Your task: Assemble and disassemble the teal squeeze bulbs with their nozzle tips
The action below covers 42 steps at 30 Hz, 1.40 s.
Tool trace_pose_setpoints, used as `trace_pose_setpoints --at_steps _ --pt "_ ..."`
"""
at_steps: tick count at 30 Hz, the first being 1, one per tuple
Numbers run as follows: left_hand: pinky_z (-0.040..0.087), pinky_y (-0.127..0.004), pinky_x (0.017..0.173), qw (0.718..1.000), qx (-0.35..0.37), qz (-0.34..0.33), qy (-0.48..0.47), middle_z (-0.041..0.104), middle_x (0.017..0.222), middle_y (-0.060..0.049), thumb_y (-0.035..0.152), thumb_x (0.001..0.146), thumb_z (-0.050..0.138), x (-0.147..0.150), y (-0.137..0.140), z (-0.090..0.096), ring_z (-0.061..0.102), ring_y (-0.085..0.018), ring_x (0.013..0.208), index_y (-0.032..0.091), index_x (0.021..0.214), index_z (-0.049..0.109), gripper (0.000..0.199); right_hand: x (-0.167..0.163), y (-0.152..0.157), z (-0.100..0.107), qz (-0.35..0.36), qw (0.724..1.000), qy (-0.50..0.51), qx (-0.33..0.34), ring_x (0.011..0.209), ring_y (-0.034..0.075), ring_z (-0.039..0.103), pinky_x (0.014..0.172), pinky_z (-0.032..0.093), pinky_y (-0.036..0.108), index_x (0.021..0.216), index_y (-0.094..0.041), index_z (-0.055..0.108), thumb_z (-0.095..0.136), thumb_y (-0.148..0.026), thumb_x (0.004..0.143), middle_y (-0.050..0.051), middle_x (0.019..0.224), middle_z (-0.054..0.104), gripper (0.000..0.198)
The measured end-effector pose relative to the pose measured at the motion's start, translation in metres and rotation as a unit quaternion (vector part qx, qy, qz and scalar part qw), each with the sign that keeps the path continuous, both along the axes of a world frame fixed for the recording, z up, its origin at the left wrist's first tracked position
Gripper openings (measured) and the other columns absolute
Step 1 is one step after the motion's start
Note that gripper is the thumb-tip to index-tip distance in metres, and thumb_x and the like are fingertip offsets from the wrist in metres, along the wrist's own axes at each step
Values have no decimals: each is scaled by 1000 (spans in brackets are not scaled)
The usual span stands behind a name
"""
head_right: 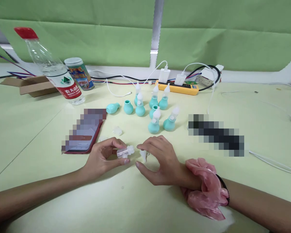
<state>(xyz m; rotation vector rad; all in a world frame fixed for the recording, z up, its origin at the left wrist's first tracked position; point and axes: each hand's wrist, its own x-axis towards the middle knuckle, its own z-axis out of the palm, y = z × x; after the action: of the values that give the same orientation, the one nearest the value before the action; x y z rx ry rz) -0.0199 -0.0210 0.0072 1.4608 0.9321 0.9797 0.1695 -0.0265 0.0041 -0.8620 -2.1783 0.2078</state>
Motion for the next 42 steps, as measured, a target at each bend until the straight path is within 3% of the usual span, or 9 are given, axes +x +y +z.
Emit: trace_pose_setpoints --at_steps 7,13,17,21,26,38,42 --pt "45 -25 61 999 1 -27 36 57 69 -2 19 63 67 -1 -2 0 52 -11 64 13 67 54 15 1 5 -6 -32 993 -105 -39 72 19 49 61 38 33 89 -17 54 56 -24 68 6 79 55 22" --pt "48 -27 58 998 -48 -38 20 60 69 -2 21 56 72 0 -3 -1 55 -12 59 12 69 56 23 0 2 -4 19 998 -51 -28 80 18 50 68 41 34 104 -19 47 56 -25 72 6 86 56 34" --pt "50 -26 57 997 -66 -50 6 61 69 -2 20 53 74 2 -2 -2 58 -13 63 13 76 56 30 -1 1 -3 62 997 -36 -25 77 15 52 69 42 32 101 -21 48 54 -20 76 2 81 59 26" --pt "53 -28 65 997 -26 -65 15 64 82 -6 21 58 71 -1 -2 -3 61 -15 71 13 88 59 34 -2 3 -4 46 999 -12 -22 72 14 52 67 42 31 98 -21 49 52 -20 78 1 75 58 20" --pt "53 -26 69 996 39 -79 16 63 98 -8 15 70 59 -3 -4 -2 61 -16 84 15 99 59 29 -1 3 -3 41 999 13 -13 74 15 52 66 43 32 103 -22 48 54 -16 77 2 77 57 28" --pt "52 -24 56 987 115 -60 100 66 80 -7 15 68 55 0 -8 3 61 -14 65 12 90 60 23 -4 -2 0 39 998 11 -51 67 14 52 63 43 30 89 -20 50 53 -22 76 1 72 58 14" --pt "51 -21 56 983 119 -57 130 63 69 -1 13 64 56 7 -10 10 57 -11 59 16 92 46 30 -4 -2 1 54 998 32 -25 67 13 53 63 42 30 88 -21 50 53 -20 74 0 72 59 14"
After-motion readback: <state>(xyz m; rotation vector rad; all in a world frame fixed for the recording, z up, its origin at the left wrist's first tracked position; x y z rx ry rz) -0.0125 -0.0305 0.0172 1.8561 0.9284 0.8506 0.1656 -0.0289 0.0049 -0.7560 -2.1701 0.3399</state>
